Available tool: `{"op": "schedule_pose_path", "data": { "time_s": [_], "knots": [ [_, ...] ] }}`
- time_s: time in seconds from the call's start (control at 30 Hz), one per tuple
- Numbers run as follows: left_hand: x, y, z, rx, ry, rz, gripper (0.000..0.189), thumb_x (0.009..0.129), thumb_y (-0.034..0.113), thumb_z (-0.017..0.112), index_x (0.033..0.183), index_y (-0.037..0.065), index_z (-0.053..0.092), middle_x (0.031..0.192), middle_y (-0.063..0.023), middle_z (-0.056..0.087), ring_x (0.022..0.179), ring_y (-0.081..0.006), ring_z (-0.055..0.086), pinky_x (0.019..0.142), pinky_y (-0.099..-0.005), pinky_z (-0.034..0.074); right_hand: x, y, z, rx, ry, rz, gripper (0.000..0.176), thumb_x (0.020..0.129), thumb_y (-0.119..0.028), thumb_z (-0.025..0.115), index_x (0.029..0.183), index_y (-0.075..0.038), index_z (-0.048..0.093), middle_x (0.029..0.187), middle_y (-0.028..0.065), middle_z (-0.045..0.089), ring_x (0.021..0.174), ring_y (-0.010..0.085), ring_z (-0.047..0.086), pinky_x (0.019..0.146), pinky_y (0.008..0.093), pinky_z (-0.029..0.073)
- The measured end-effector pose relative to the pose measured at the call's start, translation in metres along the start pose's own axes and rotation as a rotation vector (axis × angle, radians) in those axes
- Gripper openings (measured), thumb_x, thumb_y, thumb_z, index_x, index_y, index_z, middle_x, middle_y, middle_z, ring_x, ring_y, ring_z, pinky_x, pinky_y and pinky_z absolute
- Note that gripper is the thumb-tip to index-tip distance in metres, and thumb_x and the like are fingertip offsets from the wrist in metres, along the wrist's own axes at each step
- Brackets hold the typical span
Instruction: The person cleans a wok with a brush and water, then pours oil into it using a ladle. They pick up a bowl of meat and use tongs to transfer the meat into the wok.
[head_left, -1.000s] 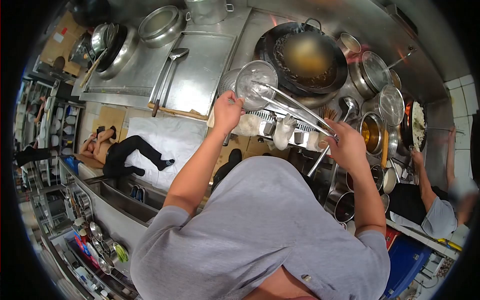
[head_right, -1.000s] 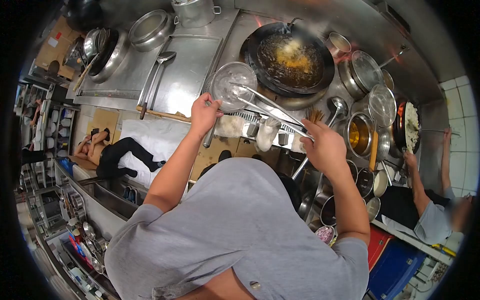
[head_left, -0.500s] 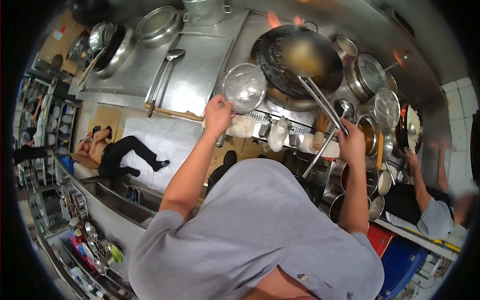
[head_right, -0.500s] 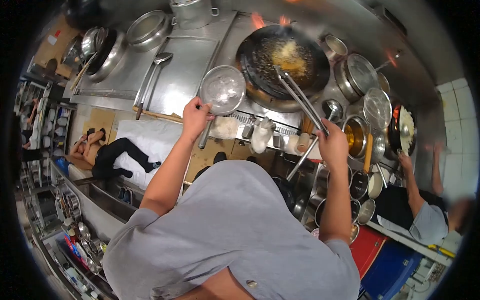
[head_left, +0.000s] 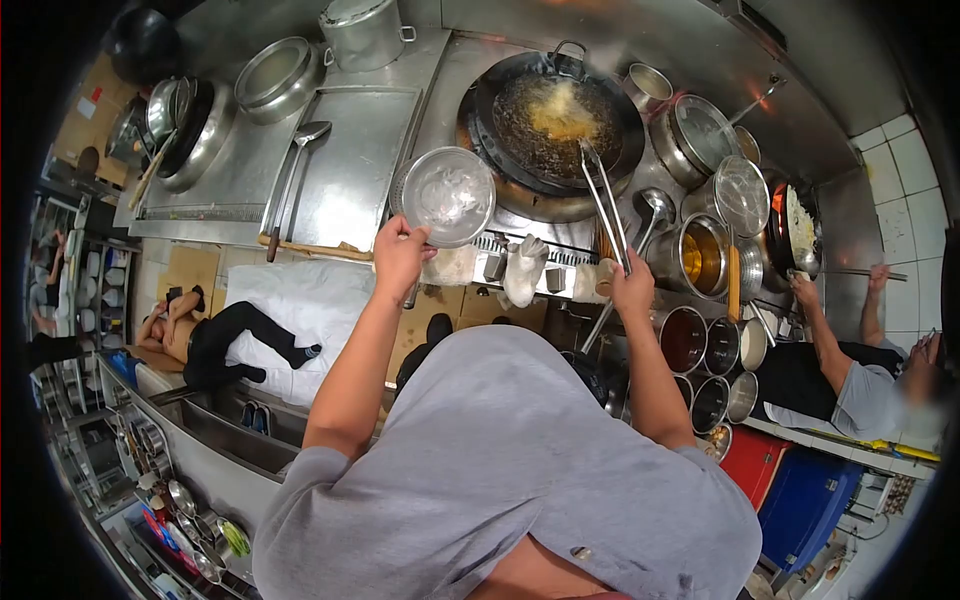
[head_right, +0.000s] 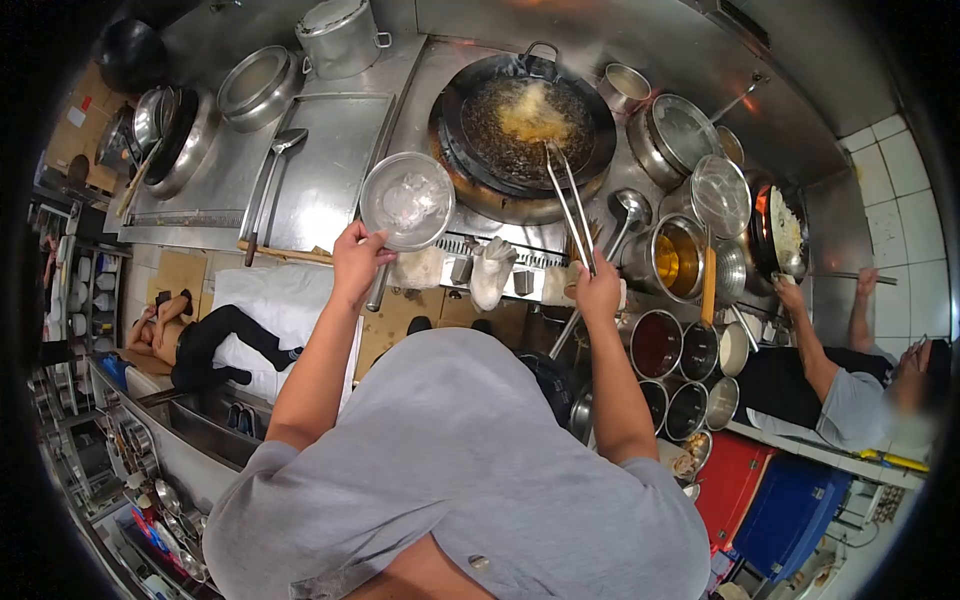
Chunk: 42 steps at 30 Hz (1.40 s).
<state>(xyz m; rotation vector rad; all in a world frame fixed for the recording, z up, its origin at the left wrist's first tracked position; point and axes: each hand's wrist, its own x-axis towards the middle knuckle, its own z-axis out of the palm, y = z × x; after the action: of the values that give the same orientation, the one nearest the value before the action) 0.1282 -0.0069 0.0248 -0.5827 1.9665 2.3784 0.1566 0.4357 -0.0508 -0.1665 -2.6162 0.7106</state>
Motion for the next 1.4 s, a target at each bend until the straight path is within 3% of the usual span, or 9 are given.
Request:
{"op": "schedule_pose_path", "data": {
  "time_s": [0.5, 0.63, 0.67, 0.7, 0.77, 0.87, 1.07, 1.23, 1.4],
  "knots": [
    [-0.037, -0.022, -0.011, -0.192, 0.055, -0.145, 0.017, 0.101, 0.007, 0.064, 0.090, 0.008, 0.051, 0.090, -0.0104, 0.068, 0.076, -0.0208, 0.071, 0.075, -0.0371, 0.064, -0.008, 0.000, -0.002, 0.050, -0.103, 0.076, 0.054, 0.091, -0.019, 0.072, 0.139, 0.003, 0.061, 0.121, 0.0287, 0.069, 0.112, 0.0469, 0.066, 0.099, 0.0491, 0.052],
    [-0.059, -0.026, -0.013, -0.228, 0.150, -0.162, 0.016, 0.102, 0.007, 0.064, 0.091, 0.008, 0.051, 0.091, -0.0106, 0.068, 0.077, -0.0209, 0.071, 0.077, -0.0373, 0.064, -0.001, -0.015, -0.007, 0.237, -0.156, 0.270, 0.055, 0.091, -0.015, 0.077, 0.140, 0.003, 0.061, 0.119, 0.0221, 0.071, 0.108, 0.0306, 0.070, 0.096, 0.0403, 0.053],
    [-0.065, -0.029, -0.015, -0.243, 0.162, -0.159, 0.016, 0.102, 0.007, 0.064, 0.092, 0.007, 0.052, 0.092, -0.0108, 0.069, 0.077, -0.0212, 0.071, 0.077, -0.0373, 0.063, -0.003, -0.015, -0.001, 0.355, -0.107, 0.159, 0.058, 0.091, -0.011, 0.078, 0.143, 0.003, 0.057, 0.115, 0.0141, 0.070, 0.102, 0.0212, 0.068, 0.094, 0.0341, 0.052],
    [-0.072, -0.032, -0.018, -0.260, 0.179, -0.154, 0.015, 0.102, 0.008, 0.064, 0.092, 0.007, 0.052, 0.093, -0.0110, 0.069, 0.078, -0.0216, 0.071, 0.077, -0.0374, 0.063, -0.005, -0.021, 0.005, 0.618, -0.199, 0.360, 0.061, 0.093, -0.008, 0.076, 0.148, 0.003, 0.051, 0.113, 0.0092, 0.067, 0.094, 0.0188, 0.067, 0.084, 0.0306, 0.055],
    [-0.090, -0.036, -0.023, -0.268, 0.264, -0.157, 0.015, 0.102, 0.008, 0.064, 0.093, 0.007, 0.052, 0.093, -0.0111, 0.070, 0.079, -0.0223, 0.072, 0.077, -0.0373, 0.063, -0.009, -0.019, 0.035, 0.719, -0.223, 0.235, 0.063, 0.094, -0.007, 0.075, 0.150, 0.001, 0.048, 0.111, 0.0066, 0.064, 0.085, 0.0145, 0.064, 0.070, 0.0272, 0.055],
    [-0.117, -0.043, -0.037, -0.299, 0.339, -0.159, 0.015, 0.102, 0.007, 0.064, 0.094, 0.007, 0.051, 0.094, -0.0114, 0.068, 0.077, -0.0227, 0.071, 0.076, -0.0377, 0.062, -0.017, -0.085, 0.040, 0.820, -0.452, 0.288, 0.063, 0.094, -0.004, 0.073, 0.150, -0.001, 0.047, 0.110, 0.0065, 0.064, 0.079, 0.0101, 0.062, 0.059, 0.0260, 0.052],
    [-0.171, -0.057, -0.085, -0.405, 0.529, -0.129, 0.016, 0.101, 0.005, 0.063, 0.092, 0.009, 0.050, 0.093, -0.0113, 0.068, 0.076, -0.0247, 0.071, 0.073, -0.0386, 0.062, -0.040, -0.227, 0.092, 1.097, -0.942, 0.472, 0.067, 0.090, 0.005, 0.068, 0.151, -0.002, 0.041, 0.101, 0.0089, 0.064, 0.070, 0.0146, 0.061, 0.060, 0.0285, 0.049],
    [-0.216, -0.077, -0.128, -0.537, 0.690, -0.026, 0.023, 0.099, 0.007, 0.067, 0.085, 0.008, 0.049, 0.084, -0.0097, 0.065, 0.070, -0.0227, 0.072, 0.064, -0.0351, 0.062, -0.064, -0.322, 0.177, 1.038, -1.047, 0.513, 0.071, 0.085, 0.006, 0.068, 0.149, 0.006, 0.037, 0.088, 0.0127, 0.064, 0.061, 0.0184, 0.060, 0.051, 0.0337, 0.047],
    [-0.276, -0.094, -0.177, -0.484, 0.867, 0.035, 0.025, 0.098, 0.007, 0.068, 0.084, 0.007, 0.048, 0.080, -0.0081, 0.062, 0.067, -0.0196, 0.071, 0.062, -0.0320, 0.062, -0.076, -0.368, 0.285, 0.810, -1.013, 0.293, 0.065, 0.079, 0.005, 0.070, 0.139, 0.008, 0.046, 0.098, 0.0153, 0.067, 0.074, 0.0249, 0.066, 0.062, 0.0379, 0.053]
  ]
}}
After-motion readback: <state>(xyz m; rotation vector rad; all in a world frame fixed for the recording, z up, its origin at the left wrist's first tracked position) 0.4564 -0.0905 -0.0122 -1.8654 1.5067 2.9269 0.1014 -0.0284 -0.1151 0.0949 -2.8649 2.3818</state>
